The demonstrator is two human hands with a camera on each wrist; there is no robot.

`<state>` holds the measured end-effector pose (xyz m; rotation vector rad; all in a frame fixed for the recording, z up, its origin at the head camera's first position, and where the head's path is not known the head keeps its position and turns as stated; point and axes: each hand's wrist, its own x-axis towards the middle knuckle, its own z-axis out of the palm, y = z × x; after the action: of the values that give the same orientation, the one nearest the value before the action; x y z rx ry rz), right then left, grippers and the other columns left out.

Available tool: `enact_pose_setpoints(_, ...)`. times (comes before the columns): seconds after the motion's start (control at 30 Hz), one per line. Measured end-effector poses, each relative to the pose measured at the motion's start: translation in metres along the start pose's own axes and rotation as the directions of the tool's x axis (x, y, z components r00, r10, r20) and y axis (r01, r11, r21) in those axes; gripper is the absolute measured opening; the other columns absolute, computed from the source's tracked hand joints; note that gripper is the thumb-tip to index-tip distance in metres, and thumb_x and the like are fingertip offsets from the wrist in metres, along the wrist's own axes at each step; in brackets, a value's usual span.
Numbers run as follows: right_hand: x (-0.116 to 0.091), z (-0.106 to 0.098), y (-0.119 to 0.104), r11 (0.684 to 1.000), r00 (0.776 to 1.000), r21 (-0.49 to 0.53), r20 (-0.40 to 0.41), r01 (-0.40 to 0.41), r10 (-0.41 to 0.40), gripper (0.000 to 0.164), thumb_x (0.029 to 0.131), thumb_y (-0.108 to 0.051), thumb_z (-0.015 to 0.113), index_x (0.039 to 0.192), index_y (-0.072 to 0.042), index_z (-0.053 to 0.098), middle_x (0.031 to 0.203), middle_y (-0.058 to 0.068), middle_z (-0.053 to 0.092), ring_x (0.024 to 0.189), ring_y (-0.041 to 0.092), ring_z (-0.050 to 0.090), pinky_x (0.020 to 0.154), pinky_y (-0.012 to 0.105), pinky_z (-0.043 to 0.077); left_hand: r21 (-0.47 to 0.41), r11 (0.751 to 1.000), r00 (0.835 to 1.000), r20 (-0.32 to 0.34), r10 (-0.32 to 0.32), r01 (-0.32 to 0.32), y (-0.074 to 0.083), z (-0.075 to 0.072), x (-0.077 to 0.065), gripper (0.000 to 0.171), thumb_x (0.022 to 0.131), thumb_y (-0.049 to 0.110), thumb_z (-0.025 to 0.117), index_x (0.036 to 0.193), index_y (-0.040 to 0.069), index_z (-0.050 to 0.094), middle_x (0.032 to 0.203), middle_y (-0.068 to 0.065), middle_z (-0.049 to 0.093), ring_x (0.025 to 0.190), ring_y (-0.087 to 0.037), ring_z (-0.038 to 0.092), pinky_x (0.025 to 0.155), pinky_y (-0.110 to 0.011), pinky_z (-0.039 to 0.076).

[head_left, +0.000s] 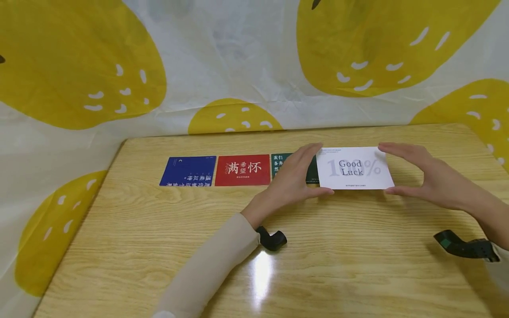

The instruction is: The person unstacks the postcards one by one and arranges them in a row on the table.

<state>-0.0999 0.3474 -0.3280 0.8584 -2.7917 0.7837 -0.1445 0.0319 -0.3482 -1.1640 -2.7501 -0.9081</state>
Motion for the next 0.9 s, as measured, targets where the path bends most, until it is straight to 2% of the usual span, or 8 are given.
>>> enact_pose_setpoints(0.17, 0.0, -0.004, 0.013, 1.0, 0.999, 0.008, 0.024, -0.021, 0.021, 0.104, 0.057, -0.002, 0.09, 0.147, -0.016, 0.04, 0.148, -0.005, 0.036, 0.132, -0.002, 0.022, 0.104, 0.015, 0.015, 0.025, 0.999, 0.998, 0.062, -0.026, 0.025, 0.001, 0.001, 0.01, 0.107, 0.074, 0.054, 0.077, 0.153, 0.013, 0.018, 0.153, -0.003, 0.028, 0.14, -0.013, 0.023, 0.113, -0.025, 0.017)
enact_pose_setpoints(0.27, 0.0, -0.007, 0.019, 0.997, 0.997, 0.047, 0.052, -0.058, 0.055, 0.102, 0.06, -0.003, 0.089, 0.147, -0.017, 0.039, 0.149, -0.007, 0.034, 0.132, -0.002, 0.02, 0.111, 0.038, 0.018, 0.045, 0.998, 0.995, 0.087, -0.042, 0.038, 0.001, 0.004, 0.016, 0.106, 0.075, 0.054, 0.075, 0.153, 0.013, 0.016, 0.153, -0.003, 0.028, 0.14, -0.014, 0.023, 0.114, -0.025, 0.015)
enact_pose_setpoints(0.37, 0.0, -0.009, 0.025, 0.993, 0.993, 0.076, 0.087, -0.089, 0.083, 0.098, 0.064, -0.005, 0.088, 0.148, -0.018, 0.039, 0.15, -0.006, 0.033, 0.134, -0.002, 0.018, 0.106, 0.062, 0.017, 0.063, 0.997, 0.994, 0.096, -0.052, 0.046, 0.001, 0.01, 0.023, 0.106, 0.075, 0.055, 0.075, 0.153, 0.012, 0.017, 0.153, -0.003, 0.029, 0.14, -0.014, 0.024, 0.113, -0.023, 0.014)
enact_pose_setpoints(0.43, 0.0, -0.01, 0.03, 0.992, 0.991, 0.08, 0.103, -0.097, 0.088, 0.097, 0.065, -0.006, 0.087, 0.148, -0.019, 0.038, 0.15, -0.004, 0.033, 0.133, -0.003, 0.017, 0.104, 0.066, 0.017, 0.08, 0.995, 0.993, 0.104, -0.061, 0.053, 0.001, 0.014, 0.026, 0.106, 0.075, 0.057, 0.074, 0.153, 0.012, 0.018, 0.153, -0.002, 0.03, 0.14, -0.013, 0.024, 0.113, -0.022, 0.013)
enact_pose_setpoints(0.57, -0.001, -0.009, 0.041, 0.996, 0.991, 0.051, 0.115, -0.073, 0.066, 0.097, 0.065, -0.006, 0.088, 0.147, -0.017, 0.039, 0.149, 0.0, 0.035, 0.132, -0.005, 0.019, 0.112, 0.037, 0.016, 0.121, 0.99, 0.988, 0.129, -0.086, 0.071, 0.002, 0.021, 0.033, 0.106, 0.075, 0.062, 0.07, 0.153, 0.014, 0.017, 0.153, 0.0, 0.029, 0.141, -0.013, 0.022, 0.113, -0.022, 0.01)
enact_pose_setpoints(0.67, -0.001, -0.009, 0.05, 0.997, 0.991, 0.038, 0.122, -0.06, 0.055, 0.097, 0.064, -0.006, 0.088, 0.147, -0.017, 0.038, 0.148, -0.001, 0.036, 0.131, -0.006, 0.021, 0.105, 0.016, 0.014, 0.14, 0.986, 0.984, 0.141, -0.107, 0.087, 0.001, 0.026, 0.038, 0.105, 0.075, 0.064, 0.069, 0.154, 0.015, 0.017, 0.154, 0.002, 0.028, 0.141, -0.013, 0.02, 0.114, -0.022, 0.009)
enact_pose_setpoints(0.77, -0.001, -0.007, 0.056, 0.997, 0.99, 0.036, 0.127, -0.07, 0.065, 0.096, 0.064, -0.006, 0.088, 0.147, -0.016, 0.039, 0.146, -0.002, 0.037, 0.129, -0.008, 0.022, 0.103, 0.012, 0.014, 0.13, 0.985, 0.979, 0.153, -0.131, 0.112, 0.0, 0.032, 0.042, 0.105, 0.075, 0.064, 0.068, 0.154, 0.017, 0.017, 0.154, 0.003, 0.028, 0.141, -0.012, 0.02, 0.114, -0.021, 0.008)
enact_pose_setpoints(0.9, 0.001, -0.004, 0.064, 0.996, 0.988, 0.042, 0.14, -0.076, 0.069, 0.094, 0.064, -0.008, 0.088, 0.145, -0.013, 0.041, 0.144, 0.011, 0.043, 0.126, -0.01, 0.024, 0.099, 0.006, 0.014, 0.115, 0.983, 0.971, 0.177, -0.161, 0.142, -0.003, 0.039, 0.046, 0.104, 0.076, 0.065, 0.067, 0.154, 0.018, 0.016, 0.154, 0.004, 0.027, 0.141, -0.01, 0.018, 0.113, -0.02, 0.007)
